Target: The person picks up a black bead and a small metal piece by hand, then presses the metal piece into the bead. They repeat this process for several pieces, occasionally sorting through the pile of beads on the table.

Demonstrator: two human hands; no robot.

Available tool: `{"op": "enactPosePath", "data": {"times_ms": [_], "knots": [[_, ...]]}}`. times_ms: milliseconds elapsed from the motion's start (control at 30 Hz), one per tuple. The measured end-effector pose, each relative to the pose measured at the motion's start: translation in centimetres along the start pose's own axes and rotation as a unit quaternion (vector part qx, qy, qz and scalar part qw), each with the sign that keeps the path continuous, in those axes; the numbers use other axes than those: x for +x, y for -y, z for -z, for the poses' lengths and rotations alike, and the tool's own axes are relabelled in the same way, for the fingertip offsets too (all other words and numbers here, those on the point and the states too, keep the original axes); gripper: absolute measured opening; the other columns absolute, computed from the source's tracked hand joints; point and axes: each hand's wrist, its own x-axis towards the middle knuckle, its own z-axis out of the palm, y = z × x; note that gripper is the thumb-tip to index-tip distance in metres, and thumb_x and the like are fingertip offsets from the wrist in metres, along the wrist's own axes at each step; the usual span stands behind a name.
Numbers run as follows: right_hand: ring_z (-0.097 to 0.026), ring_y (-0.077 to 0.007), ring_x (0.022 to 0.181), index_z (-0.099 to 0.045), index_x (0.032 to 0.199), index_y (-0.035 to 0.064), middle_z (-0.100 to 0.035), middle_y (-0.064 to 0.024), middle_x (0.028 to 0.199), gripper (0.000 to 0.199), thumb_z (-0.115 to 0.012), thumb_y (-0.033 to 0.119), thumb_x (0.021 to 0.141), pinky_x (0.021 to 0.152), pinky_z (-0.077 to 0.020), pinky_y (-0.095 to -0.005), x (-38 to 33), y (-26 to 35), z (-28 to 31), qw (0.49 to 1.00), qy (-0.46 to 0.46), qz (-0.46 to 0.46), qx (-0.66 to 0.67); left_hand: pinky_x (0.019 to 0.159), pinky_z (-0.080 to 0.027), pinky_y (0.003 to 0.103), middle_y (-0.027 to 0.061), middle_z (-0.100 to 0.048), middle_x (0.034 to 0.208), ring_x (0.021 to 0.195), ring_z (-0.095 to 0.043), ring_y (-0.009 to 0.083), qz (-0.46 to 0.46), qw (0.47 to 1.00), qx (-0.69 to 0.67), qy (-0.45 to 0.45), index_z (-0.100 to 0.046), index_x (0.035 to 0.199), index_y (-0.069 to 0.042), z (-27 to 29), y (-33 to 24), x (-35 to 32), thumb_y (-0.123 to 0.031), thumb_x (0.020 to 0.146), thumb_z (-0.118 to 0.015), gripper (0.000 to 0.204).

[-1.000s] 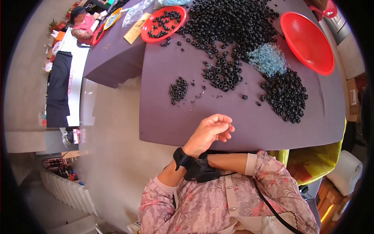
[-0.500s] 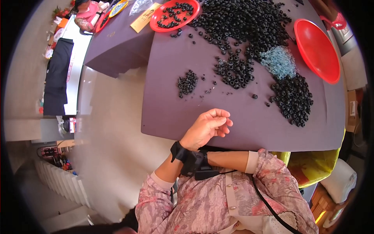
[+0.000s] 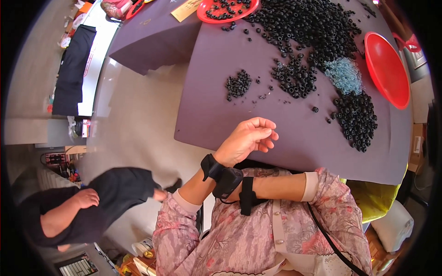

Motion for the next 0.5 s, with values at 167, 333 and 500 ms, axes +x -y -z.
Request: {"op": "enactPosePath", "data": {"times_ms": [167, 333, 500], "knots": [[-0.054, -0.0144, 0.074, -0.058, 0.086, 0.0024, -0.054, -0.0047, 0.078, 0.022, -0.066, 0.002, 0.066, 0.066, -0.0442, -0.0254, 0.4, 0.0, -0.2, 1.0, 0.005, 0.006, 0.009, 0.068, -0.048, 0.025, 0.0063, -0.062, 0.093, 0.074, -0.059, 0.011, -0.018, 1.0, 0.003, -0.015, -0.056, 0.101, -0.006, 0.1, -0.1, -0.3, -0.016, 0.091, -0.054, 0.015], [-0.054, -0.0148, 0.073, -0.058, 0.085, 0.0022, -0.054, -0.005, 0.077, 0.023, -0.067, 0.001, 0.064, 0.066, -0.044, -0.0259, 0.7, -0.1, -0.6, 1.0, 0.005, 0.011, 0.019, 0.067, -0.048, 0.025, 0.0073, -0.062, 0.093, 0.073, -0.059, 0.0118, -0.027, 0.999, -0.01, -0.021, -0.056, 0.102, -0.005, 0.3, 0.1, -0.9, -0.013, 0.091, -0.054, 0.014], [-0.054, -0.0152, 0.073, -0.059, 0.084, 0.0019, -0.054, -0.0054, 0.076, 0.025, -0.069, 0.0, 0.062, 0.066, -0.0437, -0.0263, 1.1, -0.2, -0.1, 1.0, 0.001, 0.016, 0.021, 0.067, -0.048, 0.026, 0.0073, -0.062, 0.093, 0.073, -0.059, 0.0121, -0.017, 0.999, -0.022, -0.025, -0.056, 0.103, -0.005, 0.5, 0.6, -0.9, -0.014, 0.091, -0.054, 0.015]]}}
